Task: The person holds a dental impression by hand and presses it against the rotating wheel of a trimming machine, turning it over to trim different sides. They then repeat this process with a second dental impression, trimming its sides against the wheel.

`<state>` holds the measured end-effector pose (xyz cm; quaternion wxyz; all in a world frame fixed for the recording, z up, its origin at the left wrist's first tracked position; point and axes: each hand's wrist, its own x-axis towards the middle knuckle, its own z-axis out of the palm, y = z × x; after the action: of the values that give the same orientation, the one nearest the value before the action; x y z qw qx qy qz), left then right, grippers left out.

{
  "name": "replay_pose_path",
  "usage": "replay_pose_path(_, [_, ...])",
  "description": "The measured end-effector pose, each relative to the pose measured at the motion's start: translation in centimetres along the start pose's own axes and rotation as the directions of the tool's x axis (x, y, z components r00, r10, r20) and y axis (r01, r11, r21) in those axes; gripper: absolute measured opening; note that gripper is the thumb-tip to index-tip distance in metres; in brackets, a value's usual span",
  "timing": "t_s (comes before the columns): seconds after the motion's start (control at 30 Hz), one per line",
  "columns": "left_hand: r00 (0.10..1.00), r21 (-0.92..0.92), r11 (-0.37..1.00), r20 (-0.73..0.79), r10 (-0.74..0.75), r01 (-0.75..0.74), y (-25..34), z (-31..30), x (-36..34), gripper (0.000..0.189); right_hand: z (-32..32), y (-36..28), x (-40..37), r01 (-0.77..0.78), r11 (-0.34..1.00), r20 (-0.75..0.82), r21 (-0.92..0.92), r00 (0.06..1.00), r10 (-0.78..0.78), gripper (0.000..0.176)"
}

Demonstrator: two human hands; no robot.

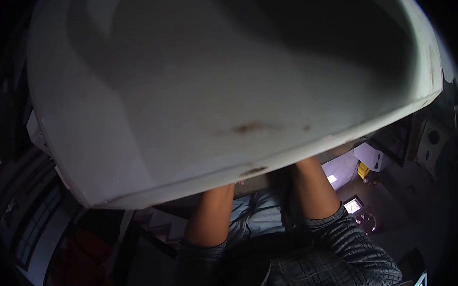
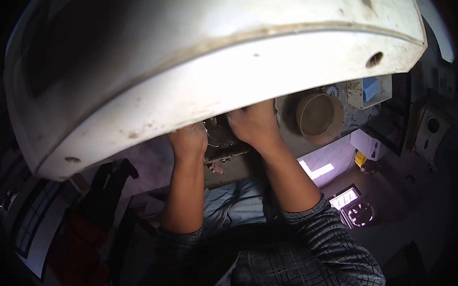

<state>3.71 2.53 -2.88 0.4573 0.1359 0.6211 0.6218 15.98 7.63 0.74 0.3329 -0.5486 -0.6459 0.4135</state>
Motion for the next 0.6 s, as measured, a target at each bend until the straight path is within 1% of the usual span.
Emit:
replay_pose_path(0.03, [0.896,0.451,0.779,0.299,0.328,-0.435,-0.5,-0.6,0.1,0.020,0.1,0.1,0.0,0.003,1.000,-0.002,0.019,1.000,-0.003,0.025])
replay_pose_path(0.07, [0.897,0.454,0.778,0.297,0.326,-0.433,-0.2,-0.9,0.2,0.020,0.3,0.3,0.0,0.001,1.000,0.001,0.021,1.000,-0.001,0.025])
replay_pose_path(0.1, [0.865,0.611,0.612,0.360,0.350,-0.502,0.0,-1.0,0.4,0.019,0.5,0.5,0.2,0.041,0.998,-0.053,-0.056,0.998,-0.044,0.027])
replay_pose_path(0.13, [0.828,0.724,0.411,0.429,0.360,-0.554,0.1,-0.8,0.5,0.019,0.5,0.7,0.3,0.079,0.987,-0.109,-0.138,0.990,-0.094,0.028])
replay_pose_path(0.17, [0.827,0.722,0.412,0.430,0.362,-0.556,0.5,-0.1,0.3,0.019,0.3,-0.1,0.3,0.081,0.987,-0.111,-0.139,0.989,-0.097,0.028])
replay_pose_path(0.2, [0.941,0.538,0.772,0.192,0.279,-0.339,1.2,0.9,0.0,0.018,-0.1,-1.6,0.3,-0.008,0.990,-0.109,0.140,0.994,0.023,0.030])
replay_pose_path(0.23, [0.996,0.212,0.973,-0.001,0.089,-0.086,1.6,1.4,-0.2,0.018,-0.2,-2.4,0.3,-0.096,0.908,-0.074,0.408,0.988,0.138,0.031])
replay_pose_path(0.27, [0.996,0.214,0.973,-0.002,0.088,-0.085,1.7,1.2,0.0,0.018,0.2,-1.8,0.4,-0.097,0.907,-0.073,0.409,0.988,0.139,0.031])
replay_pose_path(0.3, [0.936,0.524,0.776,0.179,0.302,-0.350,1.7,0.9,0.3,0.018,0.6,-0.6,0.6,-0.138,0.914,-0.062,0.382,0.983,0.174,0.031])
replay_pose_path(0.33, [0.812,0.701,0.425,0.414,0.411,-0.573,1.6,0.8,0.5,0.018,0.8,0.1,0.5,-0.179,0.919,-0.053,0.351,0.976,0.210,0.030])
replay_pose_path(0.37, [0.811,0.699,0.427,0.415,0.412,-0.574,1.2,0.7,0.6,0.018,0.5,-0.2,0.4,-0.177,0.920,-0.056,0.349,0.976,0.209,0.030])
replay_pose_path(0.43, [0.812,0.583,0.567,0.389,0.434,-0.582,0.4,0.4,1.0,0.019,0.2,-1.5,0.0,-0.115,0.914,-0.082,0.390,0.984,0.158,0.026])
replay_pose_path(0.47, [0.813,0.583,0.567,0.389,0.433,-0.582,0.7,0.7,0.7,0.019,0.2,-1.8,-0.2,-0.087,0.907,-0.093,0.412,0.986,0.137,0.025])
replay_pose_path(0.5, [0.895,0.525,0.724,0.277,0.351,-0.447,1.2,1.1,0.2,0.018,0.2,-1.6,-0.2,-0.089,0.907,-0.090,0.412,0.986,0.138,0.025])
replay_pose_path(0.53, [0.955,0.439,0.849,0.174,0.241,-0.294,1.4,1.2,-0.1,0.018,0.2,-1.4,-0.3,-0.040,0.925,-0.076,0.379,0.994,0.074,0.023])
replay_pose_path(0.57, [0.955,0.441,0.849,0.174,0.240,-0.293,1.4,1.2,0.0,0.018,0.1,-1.2,-0.2,0.012,0.939,-0.062,0.344,0.998,0.010,0.021])
replay_pose_path(0.6, [0.945,0.402,0.856,0.179,0.274,-0.324,1.2,1.2,0.3,0.018,0.1,-1.3,-0.1,0.011,0.939,-0.063,0.344,0.998,0.011,0.021])
